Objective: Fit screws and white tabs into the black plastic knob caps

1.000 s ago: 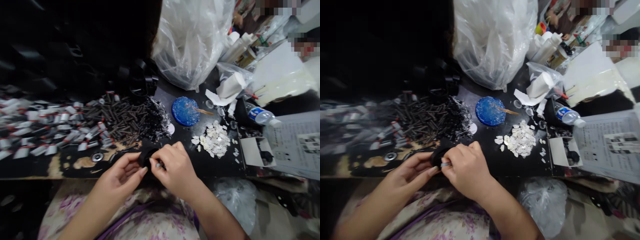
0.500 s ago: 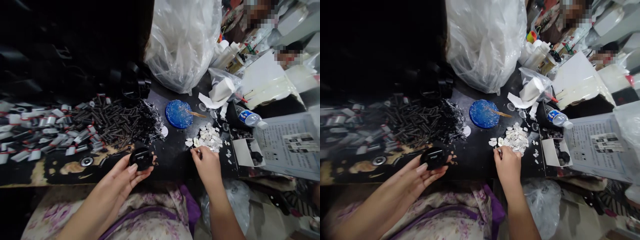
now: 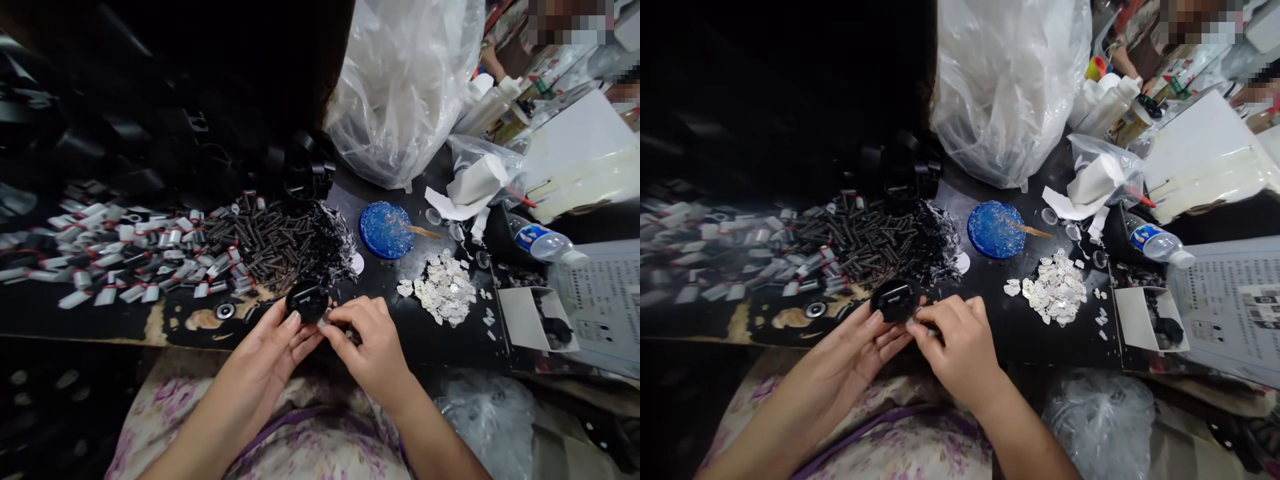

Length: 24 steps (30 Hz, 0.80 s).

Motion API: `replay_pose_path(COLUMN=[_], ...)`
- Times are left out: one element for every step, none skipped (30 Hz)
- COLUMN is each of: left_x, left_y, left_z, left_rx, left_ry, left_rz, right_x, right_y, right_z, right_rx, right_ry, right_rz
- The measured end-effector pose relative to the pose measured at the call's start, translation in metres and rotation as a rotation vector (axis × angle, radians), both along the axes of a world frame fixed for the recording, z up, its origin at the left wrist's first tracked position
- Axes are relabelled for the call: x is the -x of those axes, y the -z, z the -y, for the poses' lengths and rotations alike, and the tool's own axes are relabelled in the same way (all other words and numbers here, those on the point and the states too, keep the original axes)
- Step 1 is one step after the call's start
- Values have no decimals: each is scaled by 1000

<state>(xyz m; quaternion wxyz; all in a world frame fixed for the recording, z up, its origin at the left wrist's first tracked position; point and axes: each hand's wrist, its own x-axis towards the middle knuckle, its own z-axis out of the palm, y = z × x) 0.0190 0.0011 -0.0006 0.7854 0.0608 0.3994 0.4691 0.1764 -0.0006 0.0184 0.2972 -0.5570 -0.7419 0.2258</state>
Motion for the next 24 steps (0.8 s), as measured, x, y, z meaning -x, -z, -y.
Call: replay_pose_path(left_x=[1,1,1,1,1,0,0,0,0,0,1,1,2,3,3,4,4,4,4,4,3,2,1,-1], left_y=[-1,-1,-1,-1,-1,-1,0,0,0,1,1,2,2,3,4,4,5,5,6,6,6,6,6,5], left_z=[-1,-1,-2,-2,-3,-3,-2,-2,-1,0,0,1,2,3,4,5,5,5,5,5,4,4,4,4], left_rx=[15,33,48,57,56,47,31,10,-12,-34,-57,-78,-97,-112,-122,-128,-131,-132,-133,-136,-140,-142,-138,-128], left_ry=[-1,-1,-4,-8,-11,-11,-9,-3,8,25,43,60,74,88,99,107,113,117,121,119,112,102,90,76], left_rz=[-6,-9,-12,-21,-37,-58,-83,-107,-127,-141,-150,-155,-159,-160,-161,-161,-161,-160,-159,-155,-149,-143,-136,-129], right_x=[-2,-3,-5,-5,-6,-5,-5,-4,-3,-2,-1,0,1,1,1,1,1,1,1,1,2,3,4,5], right_y=[-1,-2,-4,-5,-6,-7,-7,-8,-8,-8,-8,-8,-8,-8,-9,-9,-9,-10,-10,-10,-10,-10,-10,-11], right_z=[0,0,0,0,0,-1,-1,-2,-3,-3,-4,-4,-5,-5,-6,-7,-7,-7,-7,-7,-6,-5,-3,0], right_rx=[-29,-47,-61,-77,-101,-129,-153,-174,-185,-187,-184,-183,-187,-191,-193,-195,-195,-191,-184,-180,-179,-182,-186,-189], right_ry=[-41,-68,-89,-109,-126,-138,-144,-142,-136,-129,-125,-124,-122,-119,-117,-118,-122,-129,-138,-145,-148,-143,-135,-123], right_rz=[31,58,81,95,102,104,107,112,120,132,143,148,150,151,154,157,161,166,171,174,177,179,180,179])
